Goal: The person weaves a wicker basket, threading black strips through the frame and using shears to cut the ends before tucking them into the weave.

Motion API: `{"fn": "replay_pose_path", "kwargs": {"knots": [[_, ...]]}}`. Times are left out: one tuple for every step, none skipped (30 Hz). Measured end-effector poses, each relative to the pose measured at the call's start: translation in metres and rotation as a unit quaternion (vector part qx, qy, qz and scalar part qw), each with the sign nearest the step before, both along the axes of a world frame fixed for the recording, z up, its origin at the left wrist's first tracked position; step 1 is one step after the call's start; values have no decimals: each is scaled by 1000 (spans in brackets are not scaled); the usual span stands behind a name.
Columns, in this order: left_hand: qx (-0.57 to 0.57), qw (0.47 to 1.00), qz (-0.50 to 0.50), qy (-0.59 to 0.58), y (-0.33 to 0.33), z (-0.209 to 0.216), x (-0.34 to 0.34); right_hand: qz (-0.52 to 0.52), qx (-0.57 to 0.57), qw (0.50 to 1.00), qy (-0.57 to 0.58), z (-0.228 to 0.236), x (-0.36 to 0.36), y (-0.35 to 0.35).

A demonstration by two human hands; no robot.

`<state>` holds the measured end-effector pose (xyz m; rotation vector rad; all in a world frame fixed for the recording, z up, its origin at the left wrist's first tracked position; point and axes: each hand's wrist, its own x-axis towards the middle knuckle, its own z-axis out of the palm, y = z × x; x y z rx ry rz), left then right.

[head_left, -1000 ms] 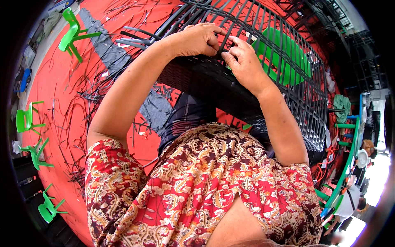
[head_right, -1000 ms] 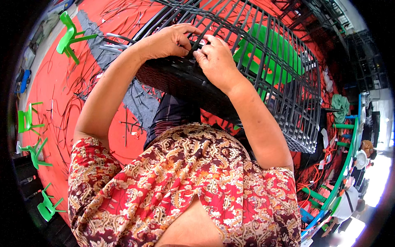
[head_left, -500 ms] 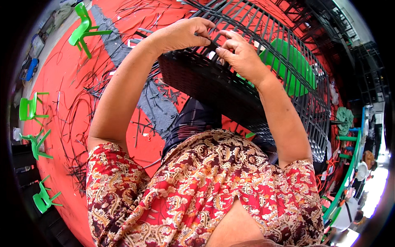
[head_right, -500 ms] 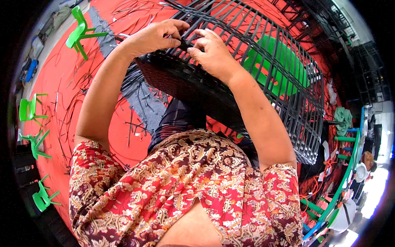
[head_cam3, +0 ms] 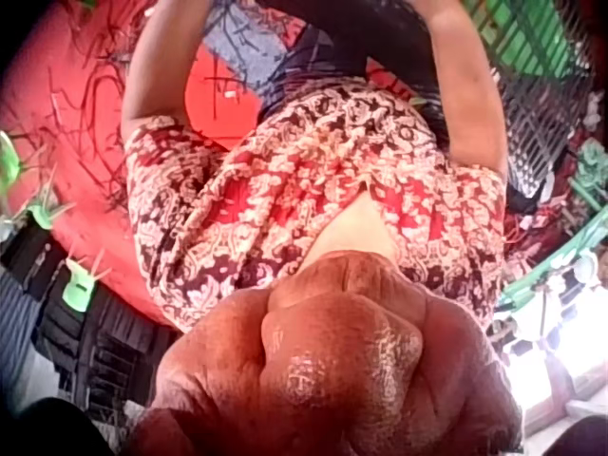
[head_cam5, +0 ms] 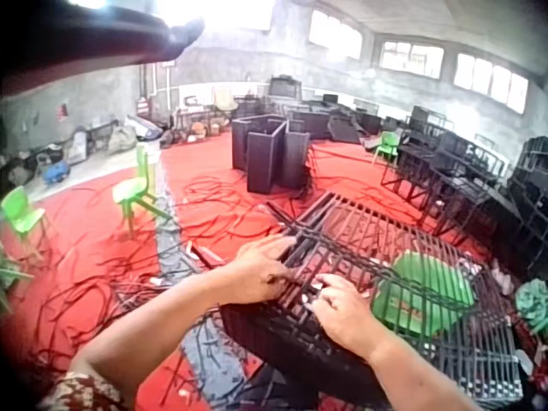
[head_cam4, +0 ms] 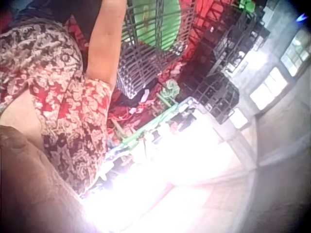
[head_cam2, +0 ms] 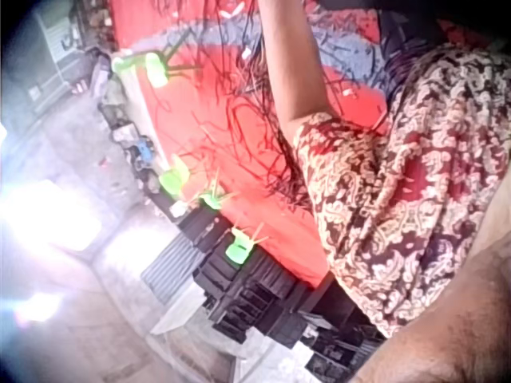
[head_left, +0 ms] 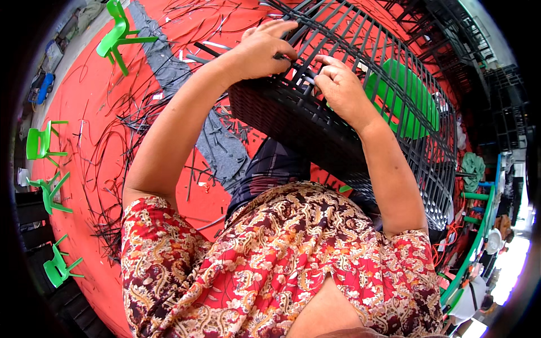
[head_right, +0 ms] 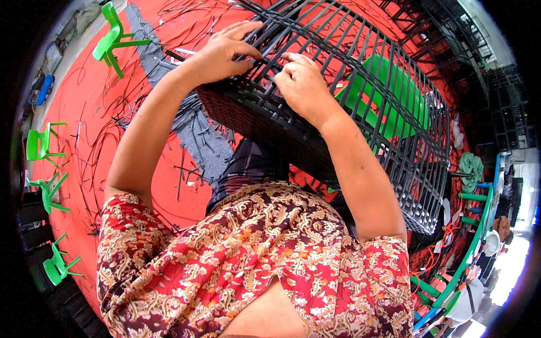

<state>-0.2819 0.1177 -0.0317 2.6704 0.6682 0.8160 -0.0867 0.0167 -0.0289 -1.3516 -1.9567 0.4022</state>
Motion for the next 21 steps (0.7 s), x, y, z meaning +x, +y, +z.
{"fn": "replay_pose_path", "kwargs": {"knots": [[24,999,13,37,-5,0,2,-4,6,1000,-13,-2,-1,1],[51,996,23,72,-8,3,5,-10,14,999,-28,-4,-2,2],[58,995,23,83,-12,9,7,-17,22,999,-42,-5,-3,2],[70,992,25,101,-13,12,9,-19,7,999,-38,-5,-2,2],[80,989,28,120,-13,14,10,-21,-10,999,-32,-6,-1,3],[91,985,31,140,-15,16,12,-22,-27,999,-26,-7,-1,3],[73,978,44,192,-18,20,12,-24,-29,999,-30,-5,-2,1],[52,977,41,202,-19,17,13,-23,-37,999,-28,-6,-2,1],[31,976,37,212,-20,13,14,-22,-44,998,-27,-7,-2,0],[10,975,34,222,-19,10,15,-21,-51,998,-26,-8,-1,0],[-12,977,16,211,-17,10,13,-18,-41,998,-42,-8,-1,0],[-13,977,7,211,-14,7,13,-18,-45,998,-35,-10,-1,1],[-14,977,-2,212,-11,3,13,-18,-49,998,-28,-13,-1,1],[-16,977,-10,210,-10,3,14,-18,-54,998,-23,-13,-1,2],[-34,977,-14,208,-9,5,15,-20,-46,998,-36,-12,-1,1],[-52,977,-17,207,-9,8,17,-22,-37,998,-49,-11,-2,-1],[-71,976,-19,206,-9,10,18,-22,-29,997,-61,-11,-3,-2],[-77,979,-17,187,-9,9,18,-26,-17,998,-61,-10,-4,-4],[-84,982,-13,169,-10,8,17,-31,-4,998,-61,-8,-5,-6],[-90,985,-11,150,-10,7,18,-36,8,997,-62,-6,-5,-7],[-112,985,-28,127,-6,6,18,-27,4,999,-43,-10,-1,-5]]}}
